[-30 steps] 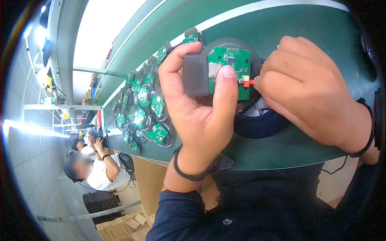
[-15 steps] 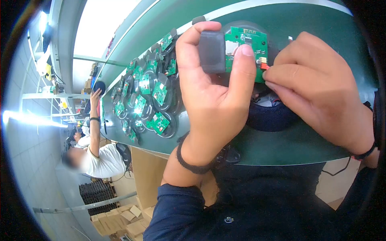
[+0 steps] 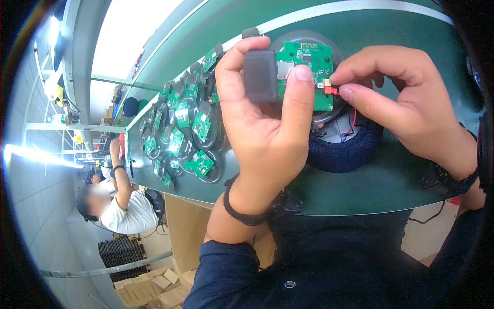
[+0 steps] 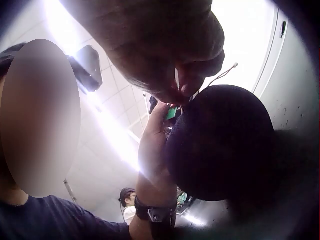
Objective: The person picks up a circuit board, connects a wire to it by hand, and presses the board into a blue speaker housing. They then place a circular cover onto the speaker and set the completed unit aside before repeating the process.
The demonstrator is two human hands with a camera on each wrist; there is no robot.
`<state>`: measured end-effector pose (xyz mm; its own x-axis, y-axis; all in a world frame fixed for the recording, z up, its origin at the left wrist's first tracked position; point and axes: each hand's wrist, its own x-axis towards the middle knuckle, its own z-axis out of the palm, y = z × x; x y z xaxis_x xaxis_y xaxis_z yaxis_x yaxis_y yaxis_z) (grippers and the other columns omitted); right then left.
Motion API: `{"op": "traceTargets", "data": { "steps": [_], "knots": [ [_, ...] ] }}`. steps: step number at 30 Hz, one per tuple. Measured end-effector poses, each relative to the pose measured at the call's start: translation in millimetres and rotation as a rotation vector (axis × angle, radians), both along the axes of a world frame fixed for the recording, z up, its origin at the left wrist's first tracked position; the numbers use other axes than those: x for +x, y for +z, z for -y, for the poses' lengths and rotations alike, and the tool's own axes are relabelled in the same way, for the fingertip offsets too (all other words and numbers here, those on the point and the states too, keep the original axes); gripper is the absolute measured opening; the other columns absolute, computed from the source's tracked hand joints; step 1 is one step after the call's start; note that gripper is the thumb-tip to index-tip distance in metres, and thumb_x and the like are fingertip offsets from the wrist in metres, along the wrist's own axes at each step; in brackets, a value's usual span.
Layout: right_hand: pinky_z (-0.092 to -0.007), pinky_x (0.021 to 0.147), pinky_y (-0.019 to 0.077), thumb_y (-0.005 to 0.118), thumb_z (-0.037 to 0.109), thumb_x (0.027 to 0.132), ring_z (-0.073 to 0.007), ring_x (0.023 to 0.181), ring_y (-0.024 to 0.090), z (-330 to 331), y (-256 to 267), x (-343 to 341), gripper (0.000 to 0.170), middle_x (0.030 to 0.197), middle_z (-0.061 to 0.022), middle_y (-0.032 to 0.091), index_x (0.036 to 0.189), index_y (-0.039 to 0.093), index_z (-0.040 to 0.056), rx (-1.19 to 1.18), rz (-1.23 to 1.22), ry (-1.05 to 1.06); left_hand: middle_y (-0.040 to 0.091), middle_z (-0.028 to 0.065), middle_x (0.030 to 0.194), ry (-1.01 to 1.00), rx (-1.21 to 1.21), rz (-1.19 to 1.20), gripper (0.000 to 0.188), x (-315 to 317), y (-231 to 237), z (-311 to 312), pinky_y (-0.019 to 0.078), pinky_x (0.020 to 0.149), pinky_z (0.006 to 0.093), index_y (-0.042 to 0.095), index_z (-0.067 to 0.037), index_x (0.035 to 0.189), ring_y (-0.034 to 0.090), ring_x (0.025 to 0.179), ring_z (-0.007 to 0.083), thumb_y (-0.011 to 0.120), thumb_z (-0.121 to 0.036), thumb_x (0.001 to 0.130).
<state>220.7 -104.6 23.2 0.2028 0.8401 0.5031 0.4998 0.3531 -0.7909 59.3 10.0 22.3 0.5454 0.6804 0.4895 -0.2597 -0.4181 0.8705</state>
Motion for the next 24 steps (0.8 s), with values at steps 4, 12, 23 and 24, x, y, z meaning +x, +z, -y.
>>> {"op": "traceTargets", "data": {
  "steps": [4,12,23,24],
  "knots": [
    [-0.0250,0.070,0.0429,0.070,0.010,0.089,-0.0091,0.074,0.058,2,9,0,0.012,0.085,-0.0034,0.070,0.095,0.071,-0.0008,-0.196,-0.117,0.021,0.054,0.0060,0.113,0.018,0.014,-0.013,0.049,1,-1,0,0.0494,0.084,0.0267,0.043,-0.002,0.134,0.058,0.095,0.0115,0.069,-0.002,0.093],
    [-0.0280,0.069,0.0451,0.068,0.011,0.091,-0.0151,0.071,0.057,4,2,-1,0.012,0.080,-0.0078,0.066,0.093,0.069,-0.0012,-0.111,0.085,-0.012,0.056,0.0062,0.112,-0.009,0.106,-0.005,0.052,1,-2,-1,0.0487,0.083,0.0256,0.044,-0.001,0.137,0.057,0.094,0.0105,0.069,-0.001,0.092],
    [-0.0267,0.068,0.0430,0.070,0.008,0.090,-0.0124,0.074,0.056,1,-5,-5,0.011,0.083,-0.0064,0.066,0.094,0.069,-0.0018,-0.060,-0.104,0.038,0.052,0.0089,0.126,-0.020,0.044,0.038,0.055,1,-3,-5,0.0473,0.089,0.0275,0.043,0.001,0.140,0.056,0.101,0.0121,0.070,-0.004,0.092],
    [-0.0262,0.067,0.0424,0.071,0.008,0.089,-0.0115,0.074,0.056,1,-3,-3,0.010,0.083,-0.0059,0.066,0.093,0.070,-0.0019,-0.071,-0.084,0.034,0.052,0.0089,0.126,-0.022,0.045,0.038,0.055,1,-2,-5,0.0473,0.089,0.0275,0.043,0.001,0.140,0.056,0.101,0.0121,0.070,-0.004,0.092]
  ]
}}
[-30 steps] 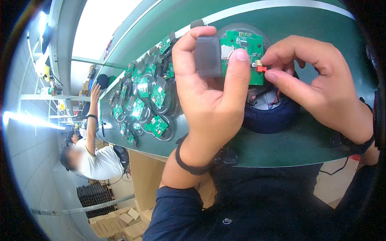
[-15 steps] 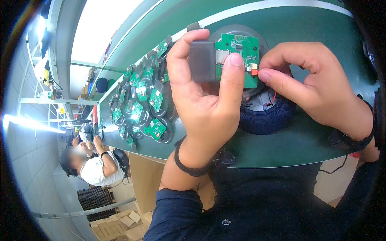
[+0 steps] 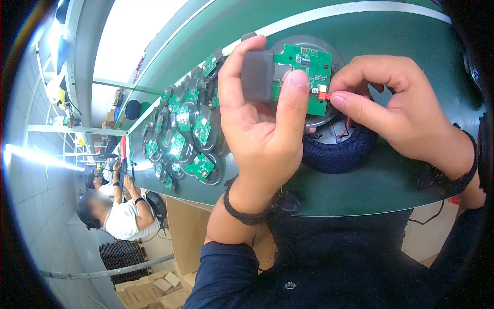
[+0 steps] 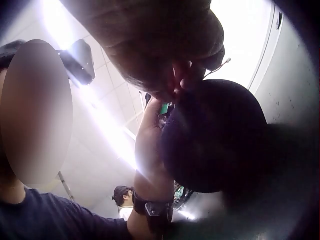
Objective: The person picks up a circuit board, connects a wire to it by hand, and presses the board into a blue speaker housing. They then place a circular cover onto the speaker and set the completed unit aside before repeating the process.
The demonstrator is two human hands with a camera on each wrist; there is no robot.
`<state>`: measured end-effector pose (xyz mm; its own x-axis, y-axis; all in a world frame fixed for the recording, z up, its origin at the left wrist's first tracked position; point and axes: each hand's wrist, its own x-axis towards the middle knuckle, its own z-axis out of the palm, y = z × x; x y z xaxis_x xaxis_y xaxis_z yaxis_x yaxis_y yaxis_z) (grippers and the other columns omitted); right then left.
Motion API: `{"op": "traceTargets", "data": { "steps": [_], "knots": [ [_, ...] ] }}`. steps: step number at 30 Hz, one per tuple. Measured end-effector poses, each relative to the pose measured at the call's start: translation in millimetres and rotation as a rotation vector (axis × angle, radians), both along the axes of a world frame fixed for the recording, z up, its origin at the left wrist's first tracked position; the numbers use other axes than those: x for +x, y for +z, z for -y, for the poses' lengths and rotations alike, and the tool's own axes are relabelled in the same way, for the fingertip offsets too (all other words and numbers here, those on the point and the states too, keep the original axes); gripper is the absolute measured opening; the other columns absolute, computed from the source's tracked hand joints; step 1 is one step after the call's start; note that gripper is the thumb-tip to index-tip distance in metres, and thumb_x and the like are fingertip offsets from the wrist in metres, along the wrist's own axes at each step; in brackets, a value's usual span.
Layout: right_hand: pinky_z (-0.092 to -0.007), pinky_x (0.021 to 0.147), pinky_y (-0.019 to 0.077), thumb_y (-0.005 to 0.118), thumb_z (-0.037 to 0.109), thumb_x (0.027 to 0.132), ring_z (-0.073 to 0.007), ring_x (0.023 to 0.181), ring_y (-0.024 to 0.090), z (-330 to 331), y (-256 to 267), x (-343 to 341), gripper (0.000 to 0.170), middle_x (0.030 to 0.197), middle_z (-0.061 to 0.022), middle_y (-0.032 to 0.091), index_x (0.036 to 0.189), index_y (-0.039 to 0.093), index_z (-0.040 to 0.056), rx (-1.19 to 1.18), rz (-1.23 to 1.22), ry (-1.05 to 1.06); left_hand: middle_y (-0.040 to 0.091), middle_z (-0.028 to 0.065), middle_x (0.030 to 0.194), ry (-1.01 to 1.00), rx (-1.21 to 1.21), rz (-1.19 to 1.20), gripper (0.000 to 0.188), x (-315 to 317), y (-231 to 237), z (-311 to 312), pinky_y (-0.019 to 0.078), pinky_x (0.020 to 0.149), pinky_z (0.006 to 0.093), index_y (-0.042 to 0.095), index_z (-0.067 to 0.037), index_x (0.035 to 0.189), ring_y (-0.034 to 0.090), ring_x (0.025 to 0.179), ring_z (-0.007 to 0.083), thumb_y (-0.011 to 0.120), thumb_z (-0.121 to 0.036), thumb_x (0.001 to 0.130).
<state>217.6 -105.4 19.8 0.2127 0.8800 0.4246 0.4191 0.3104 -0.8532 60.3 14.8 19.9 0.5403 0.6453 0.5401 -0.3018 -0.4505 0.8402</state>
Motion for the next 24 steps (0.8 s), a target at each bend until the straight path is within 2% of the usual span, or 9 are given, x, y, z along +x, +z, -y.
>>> {"op": "traceTargets", "data": {
  "steps": [7,12,14,16,19,23,24],
  "knots": [
    [-0.0253,0.061,0.0393,0.074,0.007,0.087,-0.0094,0.068,0.053,4,11,3,0.009,0.079,-0.0045,0.062,0.090,0.073,-0.0010,-0.169,-0.076,-0.015,0.057,0.0072,0.111,-0.025,0.033,-0.009,0.055,0,-1,5,0.0481,0.084,0.0260,0.041,0.000,0.140,0.057,0.093,0.0108,0.070,-0.003,0.092],
    [-0.0258,0.061,0.0392,0.076,0.009,0.087,-0.0097,0.068,0.053,2,4,2,0.010,0.078,-0.0042,0.061,0.087,0.072,-0.0003,-0.082,-0.085,-0.035,0.058,0.0070,0.106,0.001,0.026,0.010,0.055,2,-1,10,0.0487,0.080,0.0243,0.041,-0.001,0.140,0.058,0.091,0.0102,0.069,0.000,0.092],
    [-0.0258,0.061,0.0392,0.076,0.009,0.086,-0.0099,0.068,0.053,1,2,2,0.010,0.078,-0.0042,0.061,0.086,0.072,-0.0001,-0.066,-0.095,-0.038,0.061,0.0082,0.107,-0.028,0.042,0.017,0.051,1,-2,10,0.0517,0.082,0.0265,0.042,-0.001,0.139,0.061,0.092,0.0123,0.068,-0.005,0.095],
    [-0.0257,0.061,0.0391,0.077,0.010,0.085,-0.0105,0.068,0.054,0,-1,5,0.011,0.077,-0.0038,0.061,0.085,0.072,0.0006,0.021,0.063,-0.066,0.060,0.0072,0.105,-0.030,0.008,0.018,0.053,4,-1,11,0.0506,0.080,0.0251,0.040,-0.002,0.140,0.060,0.089,0.0110,0.067,-0.001,0.094],
    [-0.0254,0.060,0.0389,0.078,0.010,0.084,-0.0110,0.067,0.054,2,0,2,0.011,0.078,-0.0038,0.061,0.085,0.072,0.0011,-0.050,-0.022,-0.067,0.059,0.0064,0.104,-0.025,-0.014,0.025,0.055,4,-3,12,0.0497,0.078,0.0240,0.037,-0.002,0.141,0.059,0.086,0.0100,0.066,0.002,0.094],
    [-0.0253,0.058,0.0375,0.080,0.011,0.083,-0.0098,0.066,0.052,1,6,4,0.013,0.079,-0.0028,0.062,0.082,0.071,0.0022,-0.045,0.081,-0.095,0.059,0.0074,0.106,-0.029,0.029,0.056,0.054,1,-4,9,0.0497,0.078,0.0236,0.039,-0.002,0.139,0.060,0.088,0.0106,0.067,0.002,0.093],
    [-0.0259,0.056,0.0361,0.079,0.013,0.084,-0.0091,0.062,0.050,-2,8,6,0.016,0.073,-0.0017,0.060,0.078,0.069,0.0022,-0.032,0.021,-0.036,0.059,0.0074,0.106,-0.030,0.029,0.063,0.054,1,-3,9,0.0497,0.078,0.0236,0.039,-0.002,0.139,0.060,0.088,0.0106,0.067,0.002,0.093]
  ]
}}
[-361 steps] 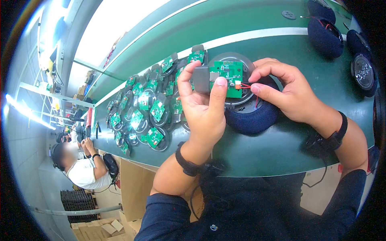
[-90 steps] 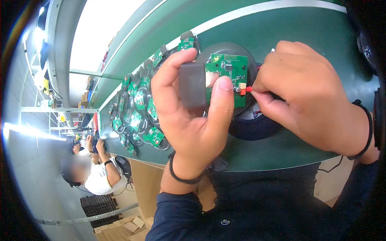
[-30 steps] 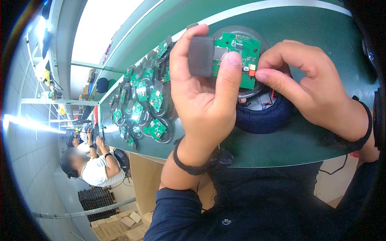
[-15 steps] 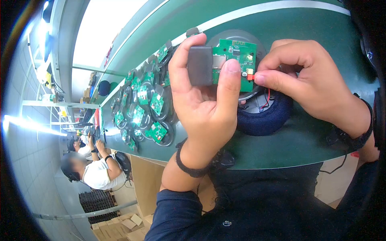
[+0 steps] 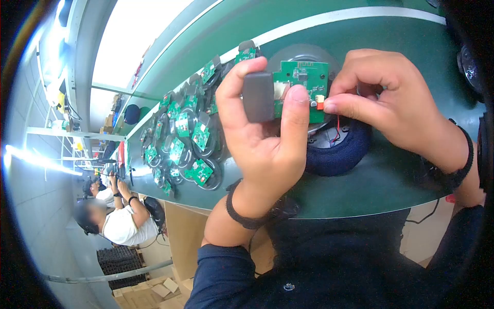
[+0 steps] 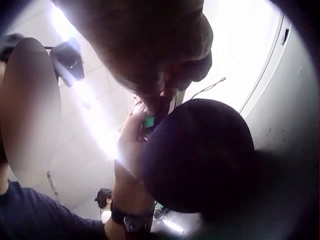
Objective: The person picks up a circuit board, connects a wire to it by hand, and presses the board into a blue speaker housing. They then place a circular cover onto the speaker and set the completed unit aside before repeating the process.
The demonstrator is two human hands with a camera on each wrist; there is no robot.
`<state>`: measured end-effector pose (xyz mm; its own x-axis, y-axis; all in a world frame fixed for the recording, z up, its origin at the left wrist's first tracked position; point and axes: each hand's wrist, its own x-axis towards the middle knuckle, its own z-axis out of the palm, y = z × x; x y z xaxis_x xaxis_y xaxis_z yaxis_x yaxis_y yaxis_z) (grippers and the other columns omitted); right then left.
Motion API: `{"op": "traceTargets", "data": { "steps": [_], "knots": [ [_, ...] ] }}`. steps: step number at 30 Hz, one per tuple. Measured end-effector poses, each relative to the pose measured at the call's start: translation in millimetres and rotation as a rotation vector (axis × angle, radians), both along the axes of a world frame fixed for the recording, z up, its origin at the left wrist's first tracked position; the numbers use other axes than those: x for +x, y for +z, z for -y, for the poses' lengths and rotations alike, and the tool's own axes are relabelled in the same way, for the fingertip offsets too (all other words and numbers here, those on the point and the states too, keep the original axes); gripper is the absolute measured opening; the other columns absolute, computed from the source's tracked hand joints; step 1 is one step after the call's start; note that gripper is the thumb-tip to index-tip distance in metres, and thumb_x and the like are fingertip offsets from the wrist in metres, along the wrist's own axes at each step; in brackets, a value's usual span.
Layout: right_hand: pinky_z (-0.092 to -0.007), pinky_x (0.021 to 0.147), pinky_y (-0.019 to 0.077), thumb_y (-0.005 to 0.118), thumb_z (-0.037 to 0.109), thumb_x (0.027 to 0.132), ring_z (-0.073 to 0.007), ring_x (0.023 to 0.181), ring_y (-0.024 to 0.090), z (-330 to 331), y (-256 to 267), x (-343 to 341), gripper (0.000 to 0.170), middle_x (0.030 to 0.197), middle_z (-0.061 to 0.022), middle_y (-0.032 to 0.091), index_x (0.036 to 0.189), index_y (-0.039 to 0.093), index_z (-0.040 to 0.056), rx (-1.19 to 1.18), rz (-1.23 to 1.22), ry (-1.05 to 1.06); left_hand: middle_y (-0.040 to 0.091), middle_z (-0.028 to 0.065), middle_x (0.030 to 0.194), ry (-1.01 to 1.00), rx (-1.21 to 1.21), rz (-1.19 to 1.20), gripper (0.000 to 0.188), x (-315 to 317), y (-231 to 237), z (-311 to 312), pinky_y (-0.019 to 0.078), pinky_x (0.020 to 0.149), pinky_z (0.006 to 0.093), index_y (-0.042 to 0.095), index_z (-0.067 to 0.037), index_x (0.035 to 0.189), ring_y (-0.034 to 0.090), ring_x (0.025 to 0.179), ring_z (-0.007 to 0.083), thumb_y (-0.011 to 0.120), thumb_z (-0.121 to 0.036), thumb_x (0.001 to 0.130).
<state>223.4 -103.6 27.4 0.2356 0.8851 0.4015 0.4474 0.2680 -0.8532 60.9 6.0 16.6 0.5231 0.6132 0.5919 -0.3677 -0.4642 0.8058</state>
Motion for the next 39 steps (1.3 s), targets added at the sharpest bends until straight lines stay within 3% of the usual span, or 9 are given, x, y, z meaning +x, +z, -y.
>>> {"op": "traceTargets", "data": {
  "steps": [2,4,9,12,16,26,32,34,39],
  "knots": [
    [-0.0264,0.054,0.0348,0.079,0.016,0.085,-0.0085,0.059,0.047,-1,9,12,0.021,0.068,-0.0006,0.057,0.074,0.066,0.0023,0.013,-0.052,0.049,0.060,0.0070,0.105,0.248,0.217,-0.054,0.047,-4,3,-1,0.0489,0.080,0.0246,0.045,-0.003,0.136,0.059,0.089,0.0114,0.067,-0.006,0.095],
    [-0.0286,0.050,0.0317,0.074,0.023,0.091,-0.0089,0.053,0.039,3,25,30,0.036,0.056,0.0011,0.046,0.067,0.060,0.0010,-0.435,0.104,0.191,0.061,0.0068,0.104,0.216,0.143,-0.023,0.044,-10,11,-3,0.0481,0.081,0.0246,0.047,-0.003,0.134,0.058,0.088,0.0117,0.064,-0.007,0.093],
    [-0.0320,0.051,0.0313,0.064,0.031,0.099,-0.0100,0.056,0.035,-2,25,37,0.045,0.055,-0.0009,0.039,0.071,0.059,-0.0030,-0.610,0.368,0.059,0.063,0.0074,0.097,0.194,0.115,0.047,0.048,-7,2,-7,0.0499,0.072,0.0235,0.045,0.000,0.132,0.063,0.079,0.0112,0.068,-0.005,0.090],
    [-0.0273,0.082,0.0489,0.058,0.026,0.104,-0.0102,0.086,0.060,-15,-9,38,0.033,0.093,-0.0058,0.069,0.112,0.068,-0.0048,-0.338,-0.043,0.103,0.064,0.0082,0.097,0.194,0.171,0.074,0.049,-7,3,-5,0.0502,0.073,0.0234,0.045,0.001,0.132,0.063,0.079,0.0113,0.067,-0.005,0.089],
    [-0.0300,0.103,0.0468,0.058,0.023,0.104,-0.0141,0.110,0.064,-26,-26,21,0.032,0.113,-0.0091,0.073,0.121,0.067,-0.0035,-0.011,-0.514,0.155,0.063,0.0072,0.096,0.255,0.150,0.097,0.047,-6,4,-8,0.0484,0.073,0.0229,0.047,0.000,0.131,0.061,0.078,0.0102,0.067,-0.005,0.089],
    [-0.0285,0.096,0.0474,0.063,0.023,0.102,-0.0105,0.097,0.064,-20,-24,16,0.028,0.105,-0.0077,0.074,0.119,0.069,0.0010,0.032,-0.689,0.131,0.063,0.0034,0.086,0.224,0.060,0.055,0.044,-4,2,-15,0.0450,0.073,0.0220,0.048,-0.001,0.130,0.057,0.076,0.0073,0.069,-0.004,0.091],
    [-0.0286,0.085,0.0476,0.068,0.018,0.097,-0.0120,0.094,0.064,-9,-10,12,0.019,0.095,-0.0043,0.073,0.106,0.074,0.0017,0.053,-0.455,0.193,0.064,0.0035,0.087,0.215,0.044,0.038,0.045,-3,5,-12,0.0463,0.073,0.0224,0.048,-0.001,0.131,0.059,0.077,0.0079,0.070,-0.004,0.091],
    [-0.0317,0.085,0.0454,0.074,0.007,0.085,-0.0177,0.089,0.061,-2,4,6,0.007,0.089,-0.0054,0.069,0.091,0.074,0.0023,0.087,0.123,0.084,0.064,0.0035,0.087,0.194,0.011,0.040,0.046,-4,6,-8,0.0468,0.073,0.0224,0.048,-0.001,0.131,0.059,0.077,0.0080,0.070,-0.004,0.091],
    [-0.0317,0.083,0.0435,0.076,0.006,0.081,-0.0190,0.088,0.058,9,9,0,0.010,0.088,-0.0085,0.064,0.089,0.073,0.0018,0.065,0.284,0.012,0.060,0.0040,0.102,0.184,0.135,0.027,0.043,-4,5,0,0.0490,0.076,0.0231,0.051,-0.001,0.131,0.058,0.084,0.0092,0.069,-0.007,0.093]
  ]
}}
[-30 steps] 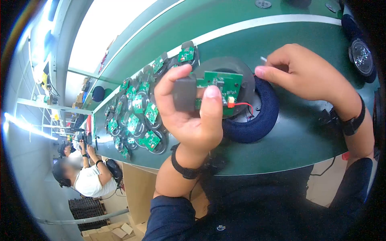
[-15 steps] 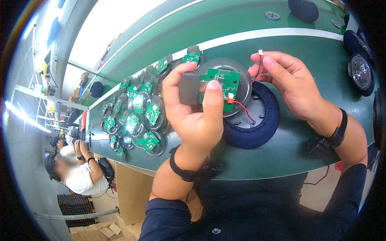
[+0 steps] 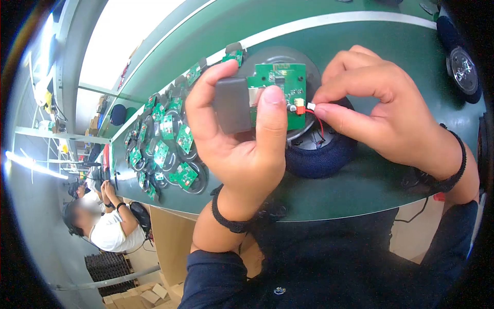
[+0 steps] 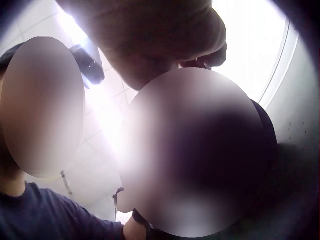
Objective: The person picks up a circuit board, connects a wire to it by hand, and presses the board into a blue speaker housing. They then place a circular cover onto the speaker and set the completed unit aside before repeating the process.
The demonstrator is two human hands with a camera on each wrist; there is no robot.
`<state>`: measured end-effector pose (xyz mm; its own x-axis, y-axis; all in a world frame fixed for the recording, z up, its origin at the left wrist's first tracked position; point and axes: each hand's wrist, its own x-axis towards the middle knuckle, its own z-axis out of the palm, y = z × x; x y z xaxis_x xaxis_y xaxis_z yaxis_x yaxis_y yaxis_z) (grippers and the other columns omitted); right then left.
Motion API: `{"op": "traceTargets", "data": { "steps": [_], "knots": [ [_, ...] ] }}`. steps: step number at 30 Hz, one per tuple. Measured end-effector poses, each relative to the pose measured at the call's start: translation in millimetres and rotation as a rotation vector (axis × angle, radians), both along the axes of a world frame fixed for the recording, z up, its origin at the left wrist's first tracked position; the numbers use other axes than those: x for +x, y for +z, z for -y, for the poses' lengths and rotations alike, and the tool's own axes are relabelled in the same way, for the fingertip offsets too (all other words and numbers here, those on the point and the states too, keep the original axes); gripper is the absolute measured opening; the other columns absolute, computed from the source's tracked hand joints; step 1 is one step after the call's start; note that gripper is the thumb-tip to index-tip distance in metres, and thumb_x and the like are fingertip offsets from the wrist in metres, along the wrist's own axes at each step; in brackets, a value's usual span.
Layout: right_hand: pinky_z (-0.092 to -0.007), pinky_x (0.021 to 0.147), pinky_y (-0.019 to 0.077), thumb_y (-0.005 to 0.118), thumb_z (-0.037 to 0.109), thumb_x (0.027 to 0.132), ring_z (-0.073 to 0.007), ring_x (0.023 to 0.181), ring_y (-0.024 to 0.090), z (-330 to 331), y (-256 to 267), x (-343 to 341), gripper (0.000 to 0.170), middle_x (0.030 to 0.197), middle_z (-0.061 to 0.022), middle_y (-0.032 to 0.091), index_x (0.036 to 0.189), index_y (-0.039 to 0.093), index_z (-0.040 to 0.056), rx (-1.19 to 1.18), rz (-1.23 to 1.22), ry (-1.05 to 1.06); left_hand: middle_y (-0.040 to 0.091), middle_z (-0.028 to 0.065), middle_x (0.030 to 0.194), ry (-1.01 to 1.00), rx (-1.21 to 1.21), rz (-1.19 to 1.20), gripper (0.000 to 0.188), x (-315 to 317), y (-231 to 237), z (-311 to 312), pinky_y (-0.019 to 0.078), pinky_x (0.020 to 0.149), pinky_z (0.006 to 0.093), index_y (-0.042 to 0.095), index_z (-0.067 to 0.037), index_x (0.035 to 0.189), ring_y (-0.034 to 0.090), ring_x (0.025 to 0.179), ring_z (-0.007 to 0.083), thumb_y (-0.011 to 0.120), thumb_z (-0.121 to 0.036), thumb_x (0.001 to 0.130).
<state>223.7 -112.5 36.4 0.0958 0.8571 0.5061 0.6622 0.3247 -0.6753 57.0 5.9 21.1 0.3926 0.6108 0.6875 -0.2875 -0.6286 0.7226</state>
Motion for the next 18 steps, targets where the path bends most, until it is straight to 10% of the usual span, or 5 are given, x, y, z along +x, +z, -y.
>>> {"op": "traceTargets", "data": {
  "steps": [5,18],
  "knots": [
    [-0.0292,0.086,0.0417,0.075,0.004,0.082,-0.0202,0.093,0.053,0,3,-9,0.010,0.103,-0.0104,0.049,0.091,0.072,0.0006,0.031,0.002,-0.046,0.061,0.0055,0.103,-0.044,-0.010,-0.034,0.045,-2,0,-1,0.0495,0.078,0.0234,0.050,0.000,0.134,0.058,0.085,0.0101,0.068,-0.007,0.094],
    [-0.0335,0.095,0.0433,0.077,0.008,0.080,-0.0230,0.109,0.058,4,5,-8,0.010,0.127,-0.0139,0.057,0.086,0.071,0.0021,0.089,0.206,-0.190,0.062,0.0062,0.105,-0.093,0.028,-0.051,0.048,3,-5,-2,0.0485,0.081,0.0232,0.048,0.001,0.138,0.059,0.089,0.0106,0.068,-0.006,0.095]
  ]
}}
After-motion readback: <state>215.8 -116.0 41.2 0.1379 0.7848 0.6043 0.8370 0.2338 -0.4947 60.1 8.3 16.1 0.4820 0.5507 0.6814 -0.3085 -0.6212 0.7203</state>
